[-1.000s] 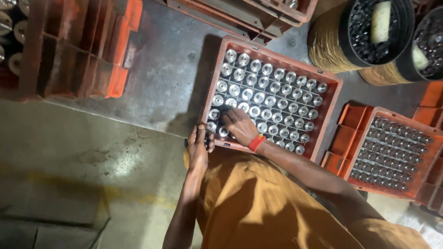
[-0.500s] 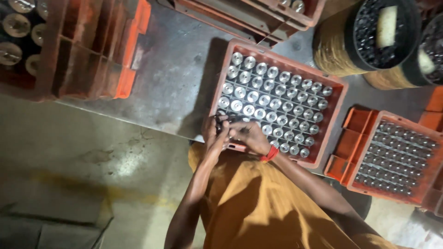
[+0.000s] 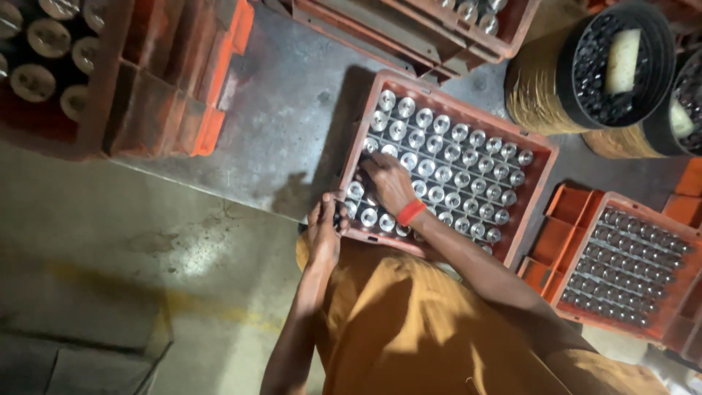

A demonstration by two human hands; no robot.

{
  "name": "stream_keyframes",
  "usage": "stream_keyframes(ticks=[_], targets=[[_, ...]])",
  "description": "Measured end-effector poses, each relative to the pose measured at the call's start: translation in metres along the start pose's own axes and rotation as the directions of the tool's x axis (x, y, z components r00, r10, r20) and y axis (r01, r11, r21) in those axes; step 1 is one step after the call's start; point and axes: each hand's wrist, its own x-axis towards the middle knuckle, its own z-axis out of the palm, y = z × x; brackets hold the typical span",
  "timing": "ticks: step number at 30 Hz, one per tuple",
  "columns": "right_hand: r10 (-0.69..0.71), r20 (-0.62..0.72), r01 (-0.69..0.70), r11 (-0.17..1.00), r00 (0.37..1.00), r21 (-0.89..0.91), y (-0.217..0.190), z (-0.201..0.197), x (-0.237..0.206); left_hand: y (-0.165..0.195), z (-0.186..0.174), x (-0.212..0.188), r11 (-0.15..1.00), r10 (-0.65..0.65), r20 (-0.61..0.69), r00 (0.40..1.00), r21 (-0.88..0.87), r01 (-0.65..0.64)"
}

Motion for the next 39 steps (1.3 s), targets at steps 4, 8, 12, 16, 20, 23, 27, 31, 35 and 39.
stream_keyframes(ticks=[4, 8, 12, 16, 20, 23, 27, 31, 35, 39], targets=[[0.269, 0.071, -0.271, 0.848, 0.960, 0.456, 0.001, -0.019, -0.024, 0.013, 0.021, -0.002, 0.967, 0.008, 0.098, 0.995, 0.253, -0.033], [0.045, 0.453, -0.455, 0.125, 0.890, 0.882, 0.001, -0.022, -0.059, 0.011, 0.043, -0.008, 0.892, 0.027, 0.182, 0.983, 0.439, -0.106], [0.397, 0.217, -0.436, 0.628, 0.892, 0.644, 0.022, -0.014, -0.062, 0.008, 0.041, -0.003, 0.946, -0.087, -0.013, 0.996, 0.312, 0.086], [0.231, 0.041, -0.233, 0.935, 0.972, 0.266, 0.038, -0.011, -0.050, 0.006, 0.020, 0.004, 0.979, -0.171, 0.012, 0.985, 0.116, 0.168], [-0.045, 0.050, 0.047, 0.997, 0.998, -0.053, 0.028, -0.007, -0.038, -0.001, 0.011, 0.006, 0.987, -0.068, 0.060, 0.996, 0.152, 0.059], [-0.047, 0.092, 0.053, 0.996, 0.995, -0.069, 0.021, -0.011, -0.029, 0.000, 0.016, 0.007, 0.986, -0.045, 0.087, 0.995, 0.162, 0.031], [0.073, 0.065, -0.083, 0.982, 0.995, 0.168, 0.018, -0.024, -0.032, 0.009, 0.029, 0.005, 0.948, -0.052, 0.127, 0.991, 0.319, 0.009], [0.199, 0.317, -0.375, 0.520, 0.927, 0.768, 0.000, -0.019, -0.051, 0.009, 0.036, 0.000, 0.923, -0.173, 0.093, 0.981, 0.364, 0.128], [0.501, 0.409, -0.625, 0.410, 0.763, 0.664, 0.005, -0.012, -0.038, 0.004, 0.032, 0.013, 0.971, -0.205, 0.034, 0.978, 0.137, 0.198], [0.282, -0.038, -0.259, 0.920, 0.959, 0.295, 0.032, -0.013, -0.001, 0.001, 0.020, 0.027, 0.994, -0.101, 0.125, 0.987, -0.023, 0.105]])
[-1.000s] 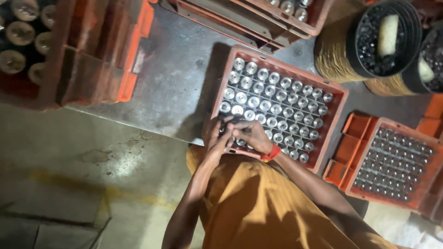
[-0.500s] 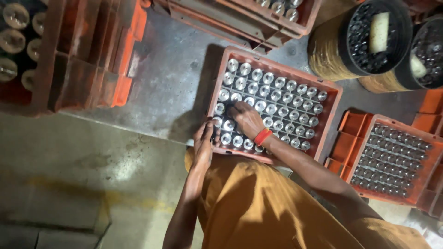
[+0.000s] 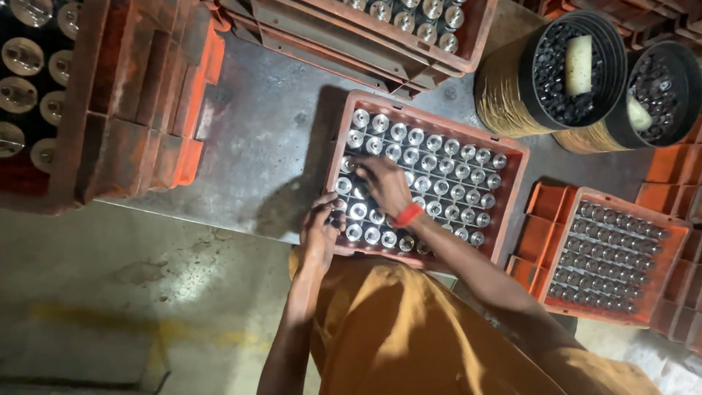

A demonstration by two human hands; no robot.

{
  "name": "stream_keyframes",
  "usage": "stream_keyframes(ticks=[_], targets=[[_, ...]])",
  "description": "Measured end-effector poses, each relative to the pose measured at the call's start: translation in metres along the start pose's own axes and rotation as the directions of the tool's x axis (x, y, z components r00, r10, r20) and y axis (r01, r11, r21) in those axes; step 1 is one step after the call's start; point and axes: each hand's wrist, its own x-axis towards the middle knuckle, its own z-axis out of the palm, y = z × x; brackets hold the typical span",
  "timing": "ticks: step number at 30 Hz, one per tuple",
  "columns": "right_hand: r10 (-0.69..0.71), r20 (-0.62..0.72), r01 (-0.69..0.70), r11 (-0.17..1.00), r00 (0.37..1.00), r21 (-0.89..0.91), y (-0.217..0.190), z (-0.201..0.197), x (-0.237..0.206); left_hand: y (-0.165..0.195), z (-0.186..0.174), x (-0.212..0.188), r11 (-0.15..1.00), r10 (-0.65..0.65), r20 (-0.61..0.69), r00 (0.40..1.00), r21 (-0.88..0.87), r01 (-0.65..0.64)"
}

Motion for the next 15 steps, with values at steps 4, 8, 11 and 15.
stream_keyframes(ticks=[4, 8, 11, 15], targets=[[-0.360, 0.118, 0.376, 0.838, 0.926, -0.395, 0.002, 0.010, 0.017, -0.003, -0.008, -0.005, 0.994, 0.078, -0.015, 0.997, 0.084, -0.077], [-0.344, 0.239, 0.419, 0.773, 0.908, -0.477, -0.004, 0.015, 0.026, -0.001, -0.006, -0.010, 0.986, 0.073, -0.073, 0.995, 0.158, -0.061], [-0.328, 0.248, 0.404, 0.823, 0.912, -0.399, -0.010, 0.003, 0.030, 0.006, 0.002, -0.008, 0.974, 0.087, -0.029, 0.996, 0.212, -0.079], [-0.063, 0.053, 0.062, 0.998, 0.997, 0.015, -0.023, -0.013, -0.001, 0.012, 0.018, -0.010, 0.929, 0.085, -0.066, 0.994, 0.365, -0.055]])
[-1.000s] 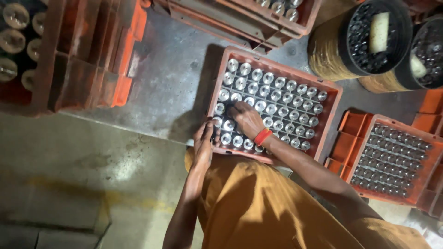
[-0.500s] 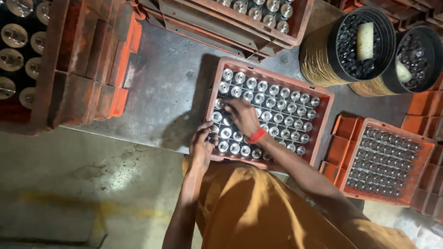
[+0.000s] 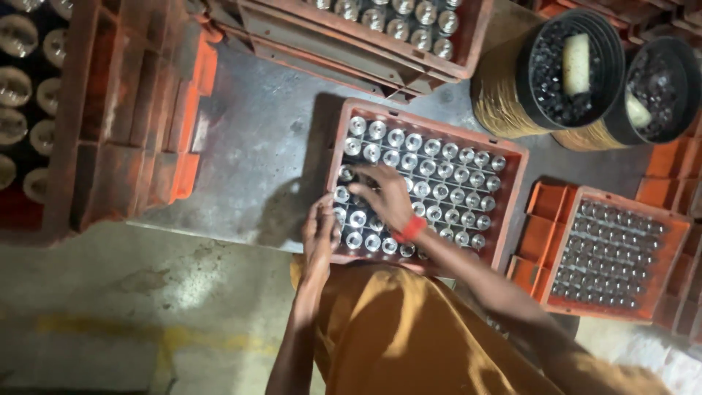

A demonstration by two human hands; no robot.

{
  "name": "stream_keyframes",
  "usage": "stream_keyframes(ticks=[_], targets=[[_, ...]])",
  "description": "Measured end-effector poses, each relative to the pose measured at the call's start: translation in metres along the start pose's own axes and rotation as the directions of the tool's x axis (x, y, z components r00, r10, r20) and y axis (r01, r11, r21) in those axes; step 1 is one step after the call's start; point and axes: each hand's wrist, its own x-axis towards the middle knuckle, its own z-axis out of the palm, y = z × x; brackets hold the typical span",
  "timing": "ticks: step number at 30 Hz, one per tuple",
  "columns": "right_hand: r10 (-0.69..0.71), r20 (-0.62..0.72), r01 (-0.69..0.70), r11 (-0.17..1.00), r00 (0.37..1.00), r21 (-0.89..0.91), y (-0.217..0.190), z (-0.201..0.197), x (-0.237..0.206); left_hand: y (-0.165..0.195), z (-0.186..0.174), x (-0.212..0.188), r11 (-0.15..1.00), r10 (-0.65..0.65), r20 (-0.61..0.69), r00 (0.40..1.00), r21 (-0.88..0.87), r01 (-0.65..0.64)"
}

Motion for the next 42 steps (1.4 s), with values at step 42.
stream_keyframes(ticks=[42], targets=[[-0.250, -0.067, 0.207, 0.902, 0.966, -0.380, 0.047, 0.007, 0.060, 0.005, -0.011, -0.007, 0.999, 0.006, -0.110, 0.994, 0.040, -0.002]])
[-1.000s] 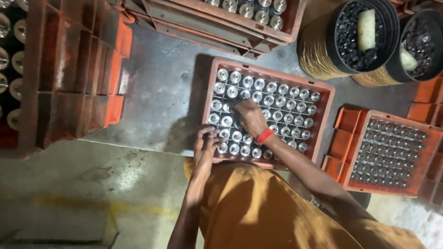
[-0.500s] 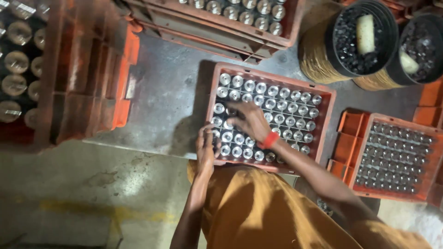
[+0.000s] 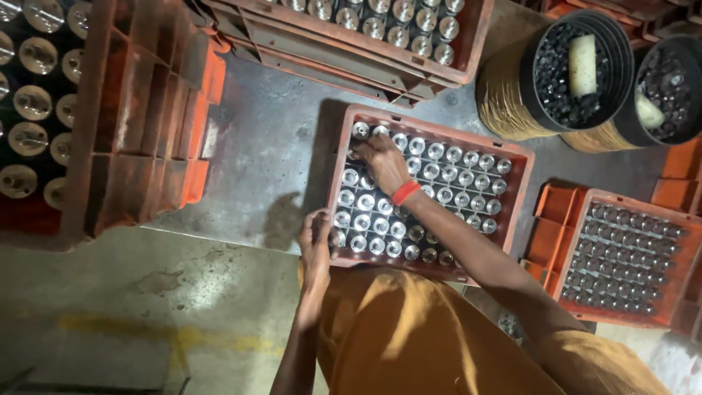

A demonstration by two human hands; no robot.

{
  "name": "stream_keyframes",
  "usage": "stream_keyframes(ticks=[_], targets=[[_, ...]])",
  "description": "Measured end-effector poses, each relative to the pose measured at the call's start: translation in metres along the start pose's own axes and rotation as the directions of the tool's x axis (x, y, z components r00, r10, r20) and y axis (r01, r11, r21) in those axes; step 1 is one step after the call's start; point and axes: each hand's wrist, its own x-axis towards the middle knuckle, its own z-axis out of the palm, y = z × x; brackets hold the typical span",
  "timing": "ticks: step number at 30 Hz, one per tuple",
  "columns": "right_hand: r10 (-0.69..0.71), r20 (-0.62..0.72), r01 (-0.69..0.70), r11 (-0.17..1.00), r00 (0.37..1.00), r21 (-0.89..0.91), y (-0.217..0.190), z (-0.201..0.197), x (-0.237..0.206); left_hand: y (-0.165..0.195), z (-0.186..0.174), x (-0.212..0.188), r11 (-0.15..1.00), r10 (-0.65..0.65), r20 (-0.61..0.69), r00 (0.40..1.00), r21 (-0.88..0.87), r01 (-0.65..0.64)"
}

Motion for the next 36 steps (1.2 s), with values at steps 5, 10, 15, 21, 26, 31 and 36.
stream_keyframes(ticks=[5, 10, 15, 21, 26, 31, 36], targets=[[-0.117, 0.082, 0.128, 0.983, 0.990, -0.133, -0.008, 0.007, 0.003, 0.009, -0.009, -0.002, 0.999, 0.032, -0.056, 0.998, -0.032, -0.033], [0.097, 0.170, -0.108, 0.993, 0.981, 0.056, -0.015, -0.009, 0.011, 0.023, -0.001, 0.001, 1.000, -0.008, -0.041, 0.999, -0.006, 0.007], [0.360, -0.180, -0.298, 0.906, 0.915, 0.299, 0.001, -0.069, -0.012, 0.026, -0.007, -0.004, 0.998, 0.050, -0.061, 0.997, 0.026, -0.048], [0.365, -0.627, -0.339, 0.926, 0.688, 0.166, 0.144, -0.184, -0.056, 0.004, -0.033, -0.017, 0.995, 0.029, -0.165, 0.986, 0.104, -0.011], [0.447, 0.028, -0.448, 0.893, 0.894, 0.039, 0.242, -0.210, -0.065, -0.010, -0.027, -0.029, 0.975, 0.086, -0.179, 0.980, 0.219, -0.046], [0.420, 0.047, -0.418, 0.907, 0.906, -0.045, 0.243, -0.204, -0.057, -0.037, -0.004, -0.038, 0.953, 0.102, -0.202, 0.974, 0.302, -0.037], [0.470, 0.111, -0.480, 0.870, 0.876, 0.109, 0.247, -0.224, -0.047, -0.083, 0.005, -0.045, 0.977, -0.034, -0.243, 0.969, 0.198, 0.084]])
